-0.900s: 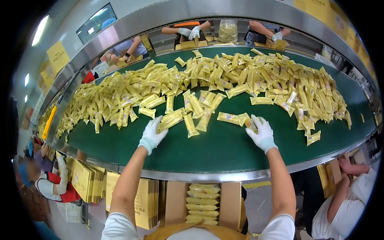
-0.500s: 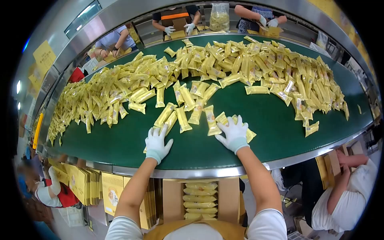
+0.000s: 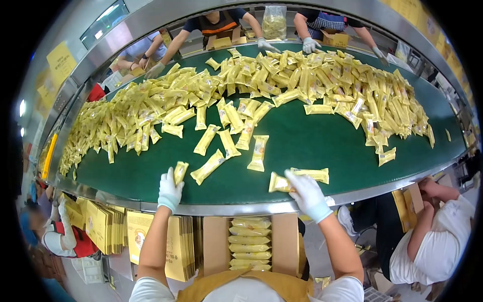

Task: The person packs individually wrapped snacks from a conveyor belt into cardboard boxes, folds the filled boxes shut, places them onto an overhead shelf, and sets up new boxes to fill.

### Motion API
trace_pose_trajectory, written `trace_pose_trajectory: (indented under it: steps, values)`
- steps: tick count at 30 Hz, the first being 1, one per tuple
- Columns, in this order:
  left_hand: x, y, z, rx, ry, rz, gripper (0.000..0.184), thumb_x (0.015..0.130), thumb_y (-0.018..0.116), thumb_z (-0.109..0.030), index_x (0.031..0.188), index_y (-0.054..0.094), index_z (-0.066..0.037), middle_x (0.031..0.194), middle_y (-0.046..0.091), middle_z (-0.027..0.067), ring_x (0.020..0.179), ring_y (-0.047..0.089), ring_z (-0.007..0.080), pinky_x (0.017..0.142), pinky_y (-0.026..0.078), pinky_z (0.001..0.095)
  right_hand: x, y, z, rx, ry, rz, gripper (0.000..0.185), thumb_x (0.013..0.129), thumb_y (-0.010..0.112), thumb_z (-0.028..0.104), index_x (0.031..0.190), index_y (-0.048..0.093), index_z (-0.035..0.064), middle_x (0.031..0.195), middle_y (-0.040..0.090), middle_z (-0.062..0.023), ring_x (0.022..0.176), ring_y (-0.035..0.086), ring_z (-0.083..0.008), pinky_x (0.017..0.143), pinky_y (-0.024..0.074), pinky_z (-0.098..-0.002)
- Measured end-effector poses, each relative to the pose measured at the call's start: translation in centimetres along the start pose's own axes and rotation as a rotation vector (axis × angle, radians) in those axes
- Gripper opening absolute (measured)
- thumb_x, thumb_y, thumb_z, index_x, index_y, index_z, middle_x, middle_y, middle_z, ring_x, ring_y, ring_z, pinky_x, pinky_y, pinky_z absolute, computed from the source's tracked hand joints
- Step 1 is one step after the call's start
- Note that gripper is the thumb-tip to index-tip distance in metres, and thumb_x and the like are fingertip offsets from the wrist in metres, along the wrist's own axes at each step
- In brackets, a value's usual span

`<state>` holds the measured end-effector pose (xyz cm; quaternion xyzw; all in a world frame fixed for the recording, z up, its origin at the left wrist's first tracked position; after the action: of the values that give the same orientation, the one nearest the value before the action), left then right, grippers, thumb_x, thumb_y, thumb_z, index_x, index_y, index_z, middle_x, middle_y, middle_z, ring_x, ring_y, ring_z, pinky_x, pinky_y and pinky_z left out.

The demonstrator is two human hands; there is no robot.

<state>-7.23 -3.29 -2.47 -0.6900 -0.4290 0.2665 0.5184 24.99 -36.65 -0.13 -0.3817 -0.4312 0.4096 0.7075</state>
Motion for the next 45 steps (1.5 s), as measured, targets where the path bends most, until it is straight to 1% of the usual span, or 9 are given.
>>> trace_pose_trajectory:
  steps: [4,9,15,23,25,30,35,36,45]
  values:
    - [0.8,-2.5,-5.2,-0.219,0.189,-0.128,0.064,0.084,0.074,-0.014,0.141,0.049,-0.005,0.123,0.054,0.0213,0.109,0.055,0.0435,0.094,0.049,0.0473,1.6,-4.2,-1.4,0.139,0.219,-0.117,0.066,0.076,0.075,0.001,0.138,0.054,0.007,0.11,0.063,-0.0157,0.101,0.063,-0.0345,0.089,0.0517,-0.0378]
    - [2.9,1.9,-10.3,0.193,0.244,0.19,0.061,0.083,0.077,-0.029,0.136,0.056,-0.01,0.12,0.056,0.0164,0.11,0.059,0.035,0.093,0.051,0.0446,1.6,-0.2,-7.7,-0.033,0.254,0.308,0.047,0.074,0.082,0.015,0.116,0.062,0.0073,0.106,0.062,-0.0169,0.102,0.061,-0.0383,0.091,0.0509,-0.0434]
    - [4.2,3.5,-10.5,0.317,0.213,0.249,0.053,0.084,0.076,-0.043,0.119,0.062,-0.006,0.118,0.06,0.015,0.107,0.062,0.0332,0.091,0.053,0.0428,9.1,-0.1,-4.1,0.184,0.353,0.056,0.041,0.075,0.081,0.03,0.092,0.055,0.0035,0.094,0.061,-0.0193,0.094,0.061,-0.041,0.083,0.0504,-0.0456]
    - [4.4,4.0,-10.5,0.274,0.137,0.195,0.052,0.083,0.075,-0.045,0.114,0.063,-0.005,0.117,0.059,0.0158,0.108,0.06,0.0326,0.089,0.054,0.0439,18.0,8.7,1.8,0.012,0.69,0.262,0.051,0.082,0.074,0.032,0.119,0.055,0.003,0.106,0.071,-0.0203,0.099,0.07,-0.0366,0.085,0.0565,-0.0431]
    - [4.2,4.0,-10.2,0.258,0.171,0.139,0.049,0.083,0.076,-0.042,0.112,0.063,-0.005,0.115,0.06,0.0157,0.105,0.062,0.0328,0.088,0.054,0.0435,18.6,8.9,1.8,-0.033,0.684,0.326,0.049,0.082,0.075,0.029,0.119,0.052,0.0064,0.105,0.072,-0.0184,0.096,0.071,-0.0365,0.083,0.0567,-0.0436]
    - [3.2,5.8,-8.9,0.12,0.355,-0.031,0.042,0.082,0.077,-0.035,0.107,0.062,-0.005,0.106,0.063,0.0155,0.096,0.065,0.0337,0.084,0.054,0.0435,13.3,7.0,0.6,-0.361,0.132,0.202,0.027,0.092,0.058,0.018,0.118,0.058,0.0109,0.091,0.071,-0.0095,0.082,0.071,-0.0302,0.075,0.0548,-0.0424]
    - [0.8,5.4,-9.1,0.169,0.48,0.002,0.056,0.081,0.078,-0.037,0.121,0.058,-0.004,0.11,0.064,0.0145,0.099,0.063,0.0319,0.087,0.049,0.0431,7.0,3.6,1.1,-0.382,-0.178,0.092,0.058,0.083,0.07,0.04,0.13,0.055,0.0098,0.11,0.064,-0.0123,0.109,0.061,-0.0309,0.099,0.041,-0.0488]
    - [0.1,4.9,-9.6,0.164,0.527,-0.038,0.06,0.08,0.078,-0.038,0.124,0.057,-0.004,0.111,0.064,0.014,0.1,0.062,0.0314,0.089,0.047,0.0431,6.0,3.2,2.0,-0.315,-0.129,0.108,0.08,0.077,0.076,0.048,0.137,0.049,0.0033,0.121,0.057,-0.0173,0.119,0.052,-0.0344,0.102,0.0373,-0.05]
    - [-3.1,3.4,-10.7,0.242,0.567,0.054,0.077,0.083,0.073,-0.04,0.143,0.045,0.0,0.116,0.06,0.0111,0.107,0.059,0.0281,0.093,0.043,0.042,6.6,2.8,-0.2,-0.319,-0.099,0.207,0.097,0.074,0.076,0.057,0.143,0.044,-0.002,0.117,0.056,-0.0167,0.11,0.053,-0.0336,0.102,0.0393,-0.0448]
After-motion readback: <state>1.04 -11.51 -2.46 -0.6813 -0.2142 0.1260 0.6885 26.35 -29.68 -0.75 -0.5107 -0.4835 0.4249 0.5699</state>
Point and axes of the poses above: each hand's wrist, its own x-axis towards the middle knuckle, its own y-axis out of the palm, z = x × y, the point moved 3 cm from there along x, towards the middle knuckle
